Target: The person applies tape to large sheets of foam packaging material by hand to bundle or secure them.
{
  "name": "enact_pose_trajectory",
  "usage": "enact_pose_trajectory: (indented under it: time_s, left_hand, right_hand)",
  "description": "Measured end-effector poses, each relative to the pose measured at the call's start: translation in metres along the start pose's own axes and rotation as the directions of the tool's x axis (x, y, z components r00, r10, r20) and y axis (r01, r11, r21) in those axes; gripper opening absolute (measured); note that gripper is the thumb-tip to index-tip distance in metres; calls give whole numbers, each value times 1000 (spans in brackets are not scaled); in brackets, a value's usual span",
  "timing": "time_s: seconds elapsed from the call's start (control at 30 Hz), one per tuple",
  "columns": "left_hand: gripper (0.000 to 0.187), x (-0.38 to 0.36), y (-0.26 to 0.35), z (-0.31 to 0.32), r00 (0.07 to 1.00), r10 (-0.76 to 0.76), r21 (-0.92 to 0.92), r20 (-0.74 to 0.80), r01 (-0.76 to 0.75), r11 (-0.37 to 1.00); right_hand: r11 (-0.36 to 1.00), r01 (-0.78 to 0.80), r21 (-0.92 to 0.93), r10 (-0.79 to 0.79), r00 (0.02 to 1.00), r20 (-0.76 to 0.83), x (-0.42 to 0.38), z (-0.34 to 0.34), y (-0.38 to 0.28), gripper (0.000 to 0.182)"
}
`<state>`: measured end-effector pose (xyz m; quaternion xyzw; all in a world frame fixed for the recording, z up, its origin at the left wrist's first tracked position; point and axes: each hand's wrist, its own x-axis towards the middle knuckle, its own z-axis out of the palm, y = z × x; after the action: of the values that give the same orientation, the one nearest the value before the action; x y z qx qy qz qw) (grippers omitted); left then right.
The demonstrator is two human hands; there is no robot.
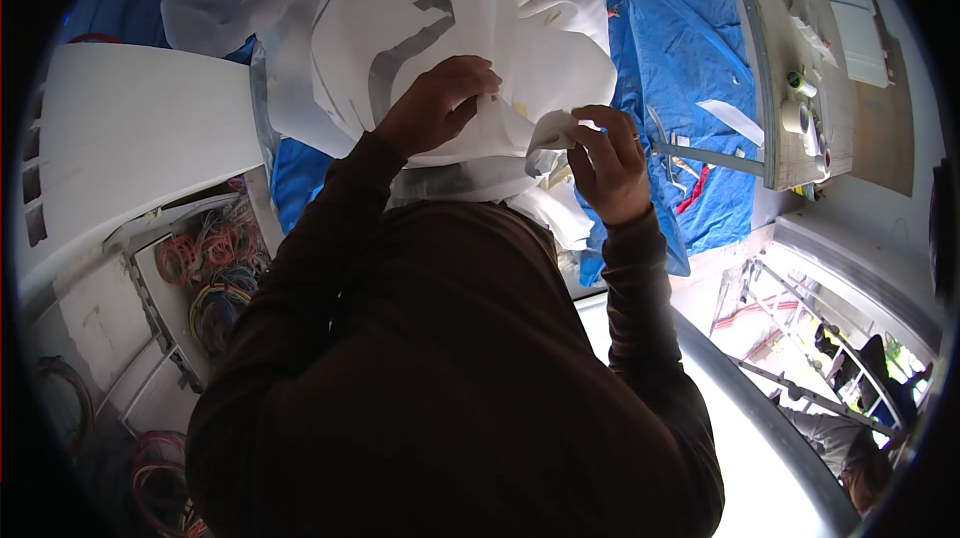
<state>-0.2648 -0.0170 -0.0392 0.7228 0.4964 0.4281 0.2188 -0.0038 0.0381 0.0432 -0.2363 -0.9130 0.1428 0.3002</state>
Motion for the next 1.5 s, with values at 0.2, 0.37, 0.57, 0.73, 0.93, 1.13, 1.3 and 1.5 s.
enact_pose_trajectory:
  time_s: [0.2,0.37,0.57,0.73,0.93,1.13,1.3,1.5]
  left_hand:
    - [31,-3,-5,4,997,-71,-33,35,72,997]
    - [14,6,6,16,992,-36,108,119,23,994]
    - [11,-5,-15,47,954,-204,86,218,189,978]
    - [32,-27,-15,52,989,-130,201,-77,143,969]
    - [120,-53,-26,45,817,-577,304,12,547,780]
    - [89,-81,-51,37,773,-610,222,174,573,789]
    - [62,-66,-44,54,911,-409,246,47,386,889]
    - [57,-21,12,98,937,-203,128,284,173,977]
  right_hand:
    - [985,-71,156,78,996,-38,-10,-1,5,24]
    - [992,-62,106,70,995,-67,-7,-18,5,24]
    - [924,-373,-83,326,882,-341,-16,-71,24,14]
    - [669,-734,-121,665,663,-345,-108,-100,114,18]
    - [104,-971,-215,820,206,-533,-279,-96,202,85]
    - [-19,-971,-240,905,85,-416,-283,-85,187,49]
    - [446,-895,-9,885,442,-145,-183,-33,164,34]
    - [771,-630,-96,612,691,385,31,91,97,69]
